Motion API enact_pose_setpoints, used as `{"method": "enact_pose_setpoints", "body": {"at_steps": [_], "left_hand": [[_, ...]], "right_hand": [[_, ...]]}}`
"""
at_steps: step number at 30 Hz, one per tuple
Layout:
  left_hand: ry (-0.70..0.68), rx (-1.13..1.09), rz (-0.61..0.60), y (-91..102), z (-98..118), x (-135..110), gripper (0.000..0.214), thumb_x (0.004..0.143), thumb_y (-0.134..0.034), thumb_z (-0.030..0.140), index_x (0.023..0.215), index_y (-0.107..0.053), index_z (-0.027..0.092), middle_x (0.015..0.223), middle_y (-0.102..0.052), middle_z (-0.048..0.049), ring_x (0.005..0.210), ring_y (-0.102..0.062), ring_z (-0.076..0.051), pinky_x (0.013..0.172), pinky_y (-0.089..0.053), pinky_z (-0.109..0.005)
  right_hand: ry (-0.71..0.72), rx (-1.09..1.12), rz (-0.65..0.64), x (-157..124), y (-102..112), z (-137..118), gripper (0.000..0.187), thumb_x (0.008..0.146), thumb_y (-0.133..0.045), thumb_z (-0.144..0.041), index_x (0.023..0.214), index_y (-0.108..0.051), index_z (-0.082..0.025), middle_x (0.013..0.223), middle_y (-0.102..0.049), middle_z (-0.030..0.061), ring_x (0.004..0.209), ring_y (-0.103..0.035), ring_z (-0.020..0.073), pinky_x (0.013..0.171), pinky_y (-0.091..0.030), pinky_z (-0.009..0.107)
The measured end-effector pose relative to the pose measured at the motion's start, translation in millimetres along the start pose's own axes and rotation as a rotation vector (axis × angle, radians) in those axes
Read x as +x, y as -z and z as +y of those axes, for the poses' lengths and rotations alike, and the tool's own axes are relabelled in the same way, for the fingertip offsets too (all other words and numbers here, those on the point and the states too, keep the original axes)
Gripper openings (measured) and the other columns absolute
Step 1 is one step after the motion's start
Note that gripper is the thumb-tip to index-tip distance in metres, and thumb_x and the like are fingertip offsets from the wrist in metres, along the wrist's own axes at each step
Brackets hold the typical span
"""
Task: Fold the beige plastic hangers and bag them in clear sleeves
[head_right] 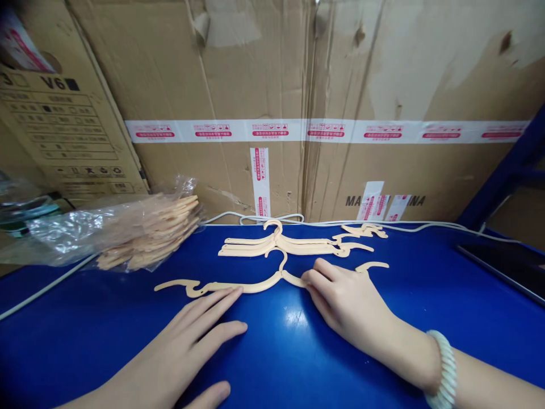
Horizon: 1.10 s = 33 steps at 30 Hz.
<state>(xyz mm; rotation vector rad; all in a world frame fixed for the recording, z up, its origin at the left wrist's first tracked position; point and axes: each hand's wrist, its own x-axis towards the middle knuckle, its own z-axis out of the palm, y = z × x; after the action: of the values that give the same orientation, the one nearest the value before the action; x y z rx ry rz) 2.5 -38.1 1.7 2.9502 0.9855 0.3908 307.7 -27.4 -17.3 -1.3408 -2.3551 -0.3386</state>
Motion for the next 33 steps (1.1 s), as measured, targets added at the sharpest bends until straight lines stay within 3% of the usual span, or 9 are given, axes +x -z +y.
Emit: {"method": "enact_pose_setpoints", "body": {"at_steps": [13, 25, 33], "left_hand": [[0.005, -0.032, -0.138, 12.6, 1, 8, 0.046, 0.089, -0.061, 0.042, 0.13, -0.06, 0.022, 0.153, -0.044, -0.0164, 0.141, -0.039, -0.035, 0.109, -0.037, -0.059], [0.005, -0.029, -0.01, 7.7, -1, 3, 0.055, 0.086, -0.066, 0.044, 0.136, -0.058, 0.022, 0.154, -0.04, -0.0179, 0.139, -0.04, -0.042, 0.106, -0.04, -0.061], [0.018, -0.023, -0.01, 6.6, -3, 1, 0.057, 0.086, -0.066, 0.049, 0.137, -0.058, 0.024, 0.153, -0.042, -0.0173, 0.139, -0.04, -0.043, 0.106, -0.041, -0.061]], "right_hand": [[-0.072, 0.097, 0.026, 3, -5, 10, 0.02, 0.1, -0.044, -0.024, 0.098, -0.065, -0.022, 0.092, -0.065, 0.0061, 0.076, -0.066, 0.0182, 0.064, -0.053, 0.028], [-0.05, 0.057, 0.045, 5, -3, 8, 0.022, 0.099, -0.044, -0.02, 0.097, -0.067, -0.02, 0.089, -0.065, 0.0063, 0.073, -0.065, 0.0174, 0.061, -0.052, 0.026], [-0.017, 0.005, 0.021, 3, -2, 4, 0.024, 0.101, -0.041, -0.02, 0.104, -0.065, -0.019, 0.093, -0.066, 0.0073, 0.077, -0.067, 0.0195, 0.06, -0.051, 0.028]]}}
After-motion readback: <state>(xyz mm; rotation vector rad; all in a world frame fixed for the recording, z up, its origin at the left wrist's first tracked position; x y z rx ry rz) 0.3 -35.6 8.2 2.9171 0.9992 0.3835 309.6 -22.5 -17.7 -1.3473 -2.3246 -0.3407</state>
